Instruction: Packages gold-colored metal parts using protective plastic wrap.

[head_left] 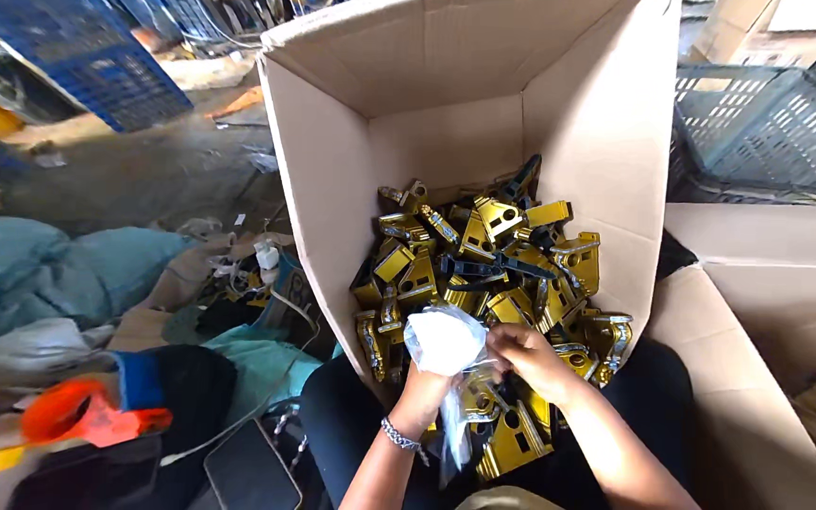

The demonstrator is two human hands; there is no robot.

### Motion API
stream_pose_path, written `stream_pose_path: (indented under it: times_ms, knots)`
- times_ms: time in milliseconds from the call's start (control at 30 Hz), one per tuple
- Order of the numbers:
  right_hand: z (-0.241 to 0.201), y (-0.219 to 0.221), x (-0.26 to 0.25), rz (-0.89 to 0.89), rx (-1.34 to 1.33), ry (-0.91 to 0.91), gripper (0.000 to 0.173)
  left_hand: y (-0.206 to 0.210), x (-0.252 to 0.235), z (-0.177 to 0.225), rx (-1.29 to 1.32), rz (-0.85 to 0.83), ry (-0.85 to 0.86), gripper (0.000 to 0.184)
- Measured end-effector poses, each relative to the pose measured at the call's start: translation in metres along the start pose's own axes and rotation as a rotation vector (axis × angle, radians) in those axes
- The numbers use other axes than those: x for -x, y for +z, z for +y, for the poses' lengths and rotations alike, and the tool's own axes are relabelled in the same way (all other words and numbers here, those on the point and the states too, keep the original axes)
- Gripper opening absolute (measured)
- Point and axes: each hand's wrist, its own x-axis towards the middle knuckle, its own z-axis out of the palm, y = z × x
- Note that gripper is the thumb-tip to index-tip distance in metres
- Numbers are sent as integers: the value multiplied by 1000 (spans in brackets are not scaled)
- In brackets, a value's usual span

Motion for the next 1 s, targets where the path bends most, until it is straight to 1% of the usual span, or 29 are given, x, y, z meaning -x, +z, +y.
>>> stream_pose_path:
  times_ms: [33,100,167,200,233,300,333,367,400,433,467,500,533,567,600,633,667,700,733,767,800,833,867,900,933,967,1000]
  knots:
    - [-3,1,-1,31,-15,16,16,4,-1,0,119,-11,-70,22]
    - [-9,2,2,40,-3,15,19,12,-3,3,416,-78,-178,35]
    - [-18,0,9,-115,108,17,13,15,-10,7,636,-131,-195,46]
    - [-21,-2,11,-196,166,49,10,15,-12,7,665,-142,-186,47]
    - [-23,-6,11,-231,202,85,11,15,-11,7,615,-131,-180,42]
    - [-23,-17,7,-214,196,112,17,14,-4,9,333,-59,-156,25]
    - [-23,-21,5,-197,181,95,23,13,-1,10,188,-57,-136,19]
    - [-22,-23,3,-168,171,64,23,12,0,10,75,-78,-123,21]
    - [-21,-22,2,-121,171,29,16,11,2,9,6,-106,-119,27]
    - [-21,-19,1,-67,170,11,10,10,3,8,-12,-128,-127,31]
    - [-19,-16,-2,-9,169,4,8,11,2,9,3,-131,-138,30]
    - [-17,-12,-3,20,172,9,10,12,2,11,26,-122,-143,27]
    - [-15,-10,0,5,185,15,11,12,2,13,41,-97,-133,24]
    - [-15,-10,4,-64,190,26,10,11,1,15,24,-49,-94,21]
    - [-17,-11,9,-159,168,49,10,6,-4,15,-47,29,-14,18]
    - [-17,-12,13,-214,146,65,8,-2,-12,11,-206,124,114,20]
    - [-17,-12,15,-201,123,65,6,-15,-21,5,-434,222,256,31]
    - [-18,-12,16,-132,101,50,3,-26,-30,0,-609,331,359,41]
    - [-18,-12,15,-42,78,32,10,-34,-35,-4,-647,399,386,50]
    - [-21,-11,10,39,79,13,18,-35,-35,-3,-556,407,384,56]
    - [-24,-10,6,64,146,-5,23,-29,-29,2,-379,329,343,57]
    - [-26,-7,5,12,258,-16,25,-17,-16,9,-180,182,256,52]
    - [-29,-3,7,-105,359,-27,28,-6,-3,14,-37,5,159,44]
    - [-30,1,7,-241,433,-58,30,2,4,15,23,-154,85,42]
    - [-32,1,6,-331,485,-85,29,4,8,14,8,-230,50,43]
    - [-35,-2,4,-341,504,-109,26,0,9,13,-35,-213,56,47]
    - [-39,-10,2,-289,510,-125,23,-6,8,12,-90,-140,88,51]
